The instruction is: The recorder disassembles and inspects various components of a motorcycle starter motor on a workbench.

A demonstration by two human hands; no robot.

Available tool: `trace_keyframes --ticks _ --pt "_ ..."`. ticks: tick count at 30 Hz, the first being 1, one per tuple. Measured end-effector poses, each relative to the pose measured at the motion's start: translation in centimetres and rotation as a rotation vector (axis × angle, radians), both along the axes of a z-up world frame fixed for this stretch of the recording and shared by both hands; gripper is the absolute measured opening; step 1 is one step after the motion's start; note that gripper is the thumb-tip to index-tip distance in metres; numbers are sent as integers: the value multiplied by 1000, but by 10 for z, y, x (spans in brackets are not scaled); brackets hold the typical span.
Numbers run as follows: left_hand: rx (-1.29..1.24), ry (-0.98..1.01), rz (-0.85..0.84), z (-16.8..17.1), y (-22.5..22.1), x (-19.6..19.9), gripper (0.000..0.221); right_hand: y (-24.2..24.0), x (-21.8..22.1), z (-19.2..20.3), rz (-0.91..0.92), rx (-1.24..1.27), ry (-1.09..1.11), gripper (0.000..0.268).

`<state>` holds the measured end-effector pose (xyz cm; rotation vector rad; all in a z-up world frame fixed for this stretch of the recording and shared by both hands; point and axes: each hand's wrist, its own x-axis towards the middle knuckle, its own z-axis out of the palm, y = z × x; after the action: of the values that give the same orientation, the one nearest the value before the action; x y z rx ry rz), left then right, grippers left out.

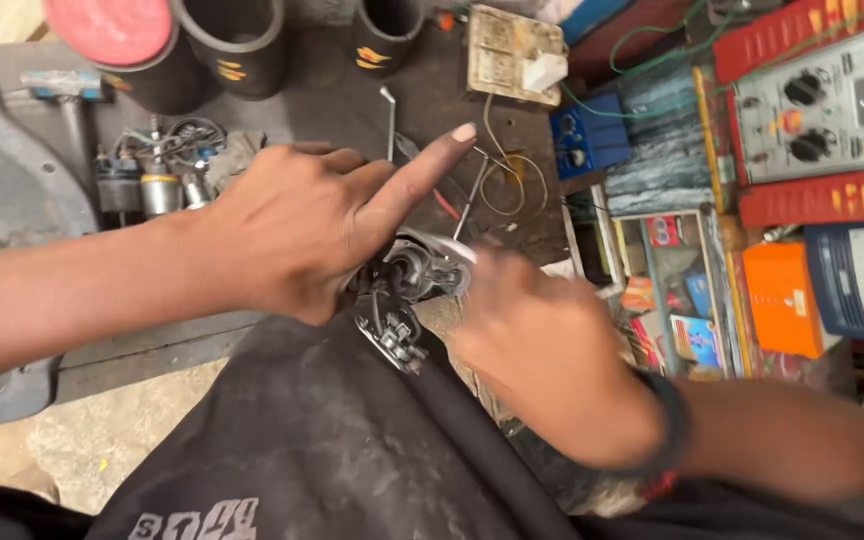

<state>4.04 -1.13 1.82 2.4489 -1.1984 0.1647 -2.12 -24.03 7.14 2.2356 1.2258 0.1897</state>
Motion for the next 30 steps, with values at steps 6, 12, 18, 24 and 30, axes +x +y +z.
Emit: trace_keyframes --ticks 6,12,18,24,30 --pt "190 226 -26 17 -9 -10 134 25 -3 -11 1 3 79 8" --pt "-158 -106 -110 -15 1 -27 124 -24 -36 8 -118 24 151 31" --pt "-288 -571 -239 -18 -3 -33 65 -18 -39 -2 -54 314 307 49" --pt "-213 -697 -245 -43 -7 -18 56 -22 -67 -47 -163 150 416 25" --pt "-82 -613 -267 -60 -7 -7 58 20 -29 -57 -169 284 405 10"
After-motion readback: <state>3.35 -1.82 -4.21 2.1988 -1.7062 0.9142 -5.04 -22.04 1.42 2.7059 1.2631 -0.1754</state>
